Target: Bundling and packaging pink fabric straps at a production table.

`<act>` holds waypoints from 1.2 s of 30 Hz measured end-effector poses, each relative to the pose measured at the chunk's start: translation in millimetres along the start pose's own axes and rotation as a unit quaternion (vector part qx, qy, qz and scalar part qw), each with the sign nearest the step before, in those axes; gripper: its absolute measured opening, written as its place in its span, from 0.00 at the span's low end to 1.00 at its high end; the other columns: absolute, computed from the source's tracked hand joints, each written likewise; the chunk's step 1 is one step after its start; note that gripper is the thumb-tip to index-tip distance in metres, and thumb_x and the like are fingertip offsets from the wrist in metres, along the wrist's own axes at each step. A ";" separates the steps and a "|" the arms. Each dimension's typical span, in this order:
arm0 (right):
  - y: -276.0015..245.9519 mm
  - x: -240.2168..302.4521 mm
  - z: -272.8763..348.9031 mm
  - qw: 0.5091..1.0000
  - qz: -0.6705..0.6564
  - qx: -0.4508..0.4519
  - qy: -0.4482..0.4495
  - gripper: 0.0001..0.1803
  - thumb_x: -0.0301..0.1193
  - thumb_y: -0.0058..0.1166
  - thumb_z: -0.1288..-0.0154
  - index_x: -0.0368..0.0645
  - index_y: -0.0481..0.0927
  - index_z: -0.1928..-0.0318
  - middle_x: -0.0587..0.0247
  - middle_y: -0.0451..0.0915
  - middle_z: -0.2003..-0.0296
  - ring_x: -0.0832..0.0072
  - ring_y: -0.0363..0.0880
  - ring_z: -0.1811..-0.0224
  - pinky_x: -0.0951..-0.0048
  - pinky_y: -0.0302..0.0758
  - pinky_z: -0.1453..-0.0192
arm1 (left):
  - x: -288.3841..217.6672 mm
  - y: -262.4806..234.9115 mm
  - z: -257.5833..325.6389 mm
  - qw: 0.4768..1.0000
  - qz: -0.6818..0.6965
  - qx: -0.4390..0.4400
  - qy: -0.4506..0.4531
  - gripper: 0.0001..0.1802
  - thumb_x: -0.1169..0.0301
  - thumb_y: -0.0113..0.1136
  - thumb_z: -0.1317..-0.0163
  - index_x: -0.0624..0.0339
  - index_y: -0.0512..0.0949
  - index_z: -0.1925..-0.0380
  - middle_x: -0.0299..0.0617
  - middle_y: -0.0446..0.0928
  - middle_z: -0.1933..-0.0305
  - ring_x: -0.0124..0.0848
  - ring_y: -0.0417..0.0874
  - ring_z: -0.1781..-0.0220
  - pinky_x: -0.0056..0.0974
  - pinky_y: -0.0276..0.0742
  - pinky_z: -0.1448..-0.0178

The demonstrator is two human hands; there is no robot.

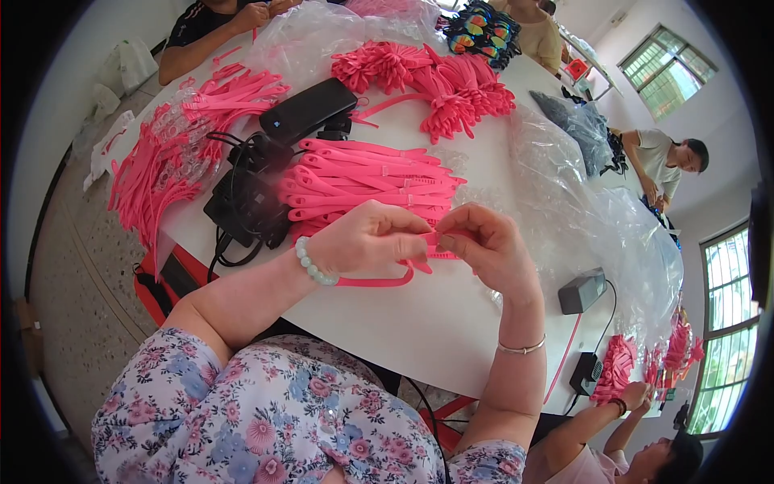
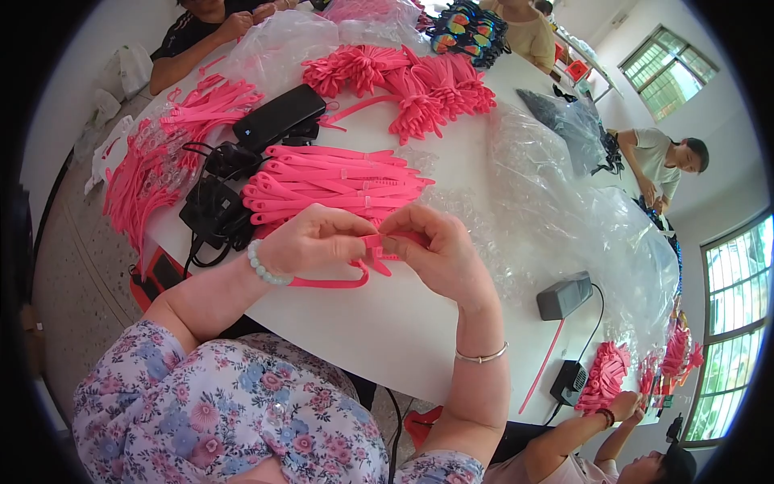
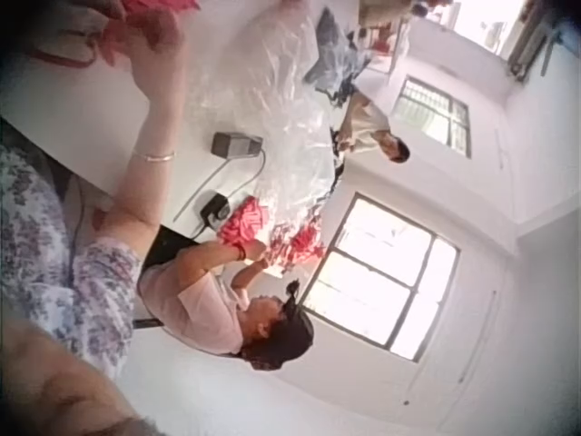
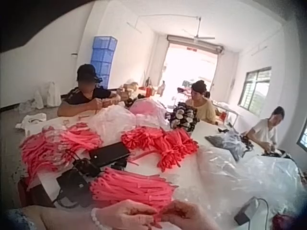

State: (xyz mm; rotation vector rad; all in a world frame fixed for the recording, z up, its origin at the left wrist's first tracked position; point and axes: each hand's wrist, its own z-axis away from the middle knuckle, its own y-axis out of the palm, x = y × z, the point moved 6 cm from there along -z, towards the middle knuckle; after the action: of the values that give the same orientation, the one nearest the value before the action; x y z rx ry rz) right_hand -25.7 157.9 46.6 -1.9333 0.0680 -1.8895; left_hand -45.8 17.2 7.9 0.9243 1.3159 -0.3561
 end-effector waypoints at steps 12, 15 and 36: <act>6.0 -2.7 -3.3 0.995 -0.088 0.010 0.036 0.09 0.16 0.52 0.43 0.32 0.75 0.60 0.66 0.76 0.66 0.81 0.75 0.63 0.81 0.73 0.59 | 1.9 -11.2 -1.4 0.980 -0.140 -0.096 0.103 0.05 0.77 0.57 0.41 0.68 0.77 0.67 0.33 0.76 0.72 0.17 0.75 0.70 0.24 0.72 0.66; 0.7 -6.4 -7.0 0.996 -0.070 -0.048 -0.010 0.09 0.16 0.54 0.45 0.33 0.76 0.62 0.65 0.77 0.66 0.80 0.74 0.62 0.80 0.71 0.56 | -7.0 -12.8 2.1 0.975 -0.153 -0.120 0.112 0.04 0.77 0.58 0.41 0.67 0.77 0.69 0.32 0.76 0.74 0.16 0.74 0.71 0.23 0.71 0.68; 5.9 -0.2 -2.0 0.985 0.169 0.018 -0.036 0.04 0.22 0.57 0.46 0.35 0.79 0.69 0.70 0.74 0.78 0.86 0.69 0.76 0.82 0.68 0.75 | -14.1 -9.4 2.3 0.926 -0.333 -0.059 0.167 0.07 0.77 0.61 0.48 0.64 0.80 0.67 0.44 0.77 0.75 0.29 0.78 0.73 0.32 0.73 0.67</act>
State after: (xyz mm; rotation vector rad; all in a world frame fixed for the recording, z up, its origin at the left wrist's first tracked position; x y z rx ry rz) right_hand -26.1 152.1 44.3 -1.8282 0.3176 -1.5869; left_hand -54.5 6.1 17.4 0.4174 1.9391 -0.6505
